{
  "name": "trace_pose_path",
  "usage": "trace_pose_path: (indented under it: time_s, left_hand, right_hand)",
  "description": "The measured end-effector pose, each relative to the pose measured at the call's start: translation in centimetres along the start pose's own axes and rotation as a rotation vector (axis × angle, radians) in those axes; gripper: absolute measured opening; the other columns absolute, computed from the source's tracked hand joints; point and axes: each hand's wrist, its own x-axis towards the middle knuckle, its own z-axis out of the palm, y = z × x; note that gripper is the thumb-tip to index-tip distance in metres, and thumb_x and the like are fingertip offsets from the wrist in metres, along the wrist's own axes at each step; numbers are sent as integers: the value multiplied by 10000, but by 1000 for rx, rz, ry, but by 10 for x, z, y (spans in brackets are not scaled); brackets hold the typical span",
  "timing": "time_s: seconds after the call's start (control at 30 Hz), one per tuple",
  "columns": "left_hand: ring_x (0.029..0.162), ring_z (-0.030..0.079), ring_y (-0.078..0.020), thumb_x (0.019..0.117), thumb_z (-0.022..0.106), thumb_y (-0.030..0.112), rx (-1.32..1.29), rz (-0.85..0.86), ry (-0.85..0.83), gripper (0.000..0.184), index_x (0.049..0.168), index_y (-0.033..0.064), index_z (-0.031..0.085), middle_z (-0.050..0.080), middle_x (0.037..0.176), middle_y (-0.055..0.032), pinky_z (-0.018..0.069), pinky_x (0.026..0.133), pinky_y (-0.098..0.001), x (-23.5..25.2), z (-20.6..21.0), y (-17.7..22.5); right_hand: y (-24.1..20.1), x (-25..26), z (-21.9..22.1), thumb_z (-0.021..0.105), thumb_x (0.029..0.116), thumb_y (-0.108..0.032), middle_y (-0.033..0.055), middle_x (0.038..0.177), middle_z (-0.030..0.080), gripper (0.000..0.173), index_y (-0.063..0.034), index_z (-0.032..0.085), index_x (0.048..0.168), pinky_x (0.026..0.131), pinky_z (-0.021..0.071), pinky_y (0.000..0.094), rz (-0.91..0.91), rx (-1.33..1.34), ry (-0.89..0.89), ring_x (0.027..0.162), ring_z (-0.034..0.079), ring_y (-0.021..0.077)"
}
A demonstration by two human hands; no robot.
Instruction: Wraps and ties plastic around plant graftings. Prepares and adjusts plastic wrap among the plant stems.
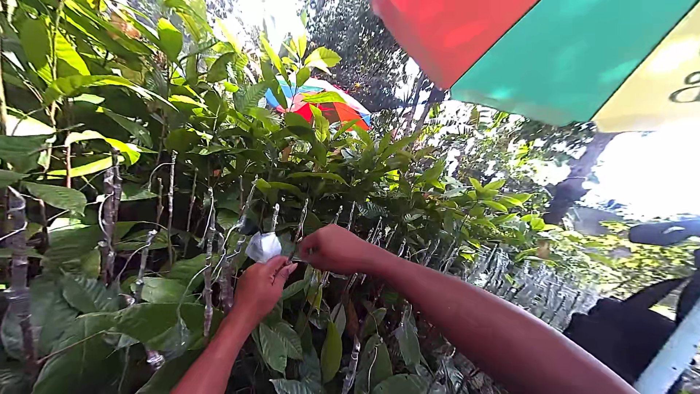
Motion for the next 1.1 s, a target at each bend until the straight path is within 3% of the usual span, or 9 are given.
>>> trace_pose_path:
  time_s: [0.1,0.2,0.33,0.43,0.57,0.73,0.83,0.97,1.1]
  left_hand:
    - [665,688,-253,1050,532,366,-34,-31,-40,362,1107,69,731,704,804,-109,579,671,-498,4,-7,-1]
    - [833,706,-363,1054,538,320,19,-47,-151,338,1113,54,739,721,921,-184,541,795,-604,3,-4,15]
    - [851,703,-360,1072,505,358,89,-16,-227,369,1151,72,725,716,929,-173,543,802,-590,3,-4,17]
    - [799,702,-348,1069,515,359,74,-31,-192,372,1140,68,736,716,877,-168,543,785,-586,4,-7,12]
    - [753,695,-316,1060,535,344,45,-35,-120,333,1113,85,737,711,852,-140,550,744,-573,4,-8,7]
    - [909,717,-369,1053,539,300,59,-3,-29,320,1157,82,748,739,963,-176,539,810,-617,3,-9,4]
    - [1033,674,-457,1017,566,199,152,-147,-238,275,1095,-16,718,704,1022,-263,480,903,-657,1,-18,32]
    - [745,704,-210,1042,530,367,-65,53,-188,359,1102,91,753,733,859,-82,586,733,-464,-2,-3,8]
    - [572,564,21,992,638,233,-512,-84,133,223,1041,37,730,708,831,35,487,537,-164,1,-13,-6]
  right_hand:
    - [-9,-18,-7,603,988,-107,13,738,533,309,-116,673,1289,606,423,313,-66,263,-27,611,449,99]
    - [-11,-15,-6,605,1015,-109,13,859,661,201,-27,663,1190,616,493,213,-63,619,60,650,567,26]
    - [8,1,2,607,1010,-136,79,1241,715,330,-90,608,1337,962,542,471,28,0,150,1105,695,228]
    - [-1,-2,20,566,1025,-153,180,1075,707,247,-50,632,1239,885,532,570,70,-214,176,1045,685,373]
    - [-2,-3,28,508,1048,-145,209,1167,684,278,-19,657,1245,965,514,540,109,-104,138,1117,663,365]
    - [-33,-20,46,451,1018,-12,253,1141,626,247,55,657,1135,748,555,550,-34,-415,140,1015,655,434]
    - [-57,-13,34,457,1020,-13,240,1231,593,253,44,644,1181,759,543,550,-137,-490,57,1051,632,436]
    - [-3,35,13,517,1066,-185,161,1210,651,242,-62,713,1137,811,548,597,-101,-314,101,1029,666,381]
    - [16,39,50,439,1072,-164,215,1112,705,287,-29,666,1185,884,513,641,-98,-139,122,1066,678,422]
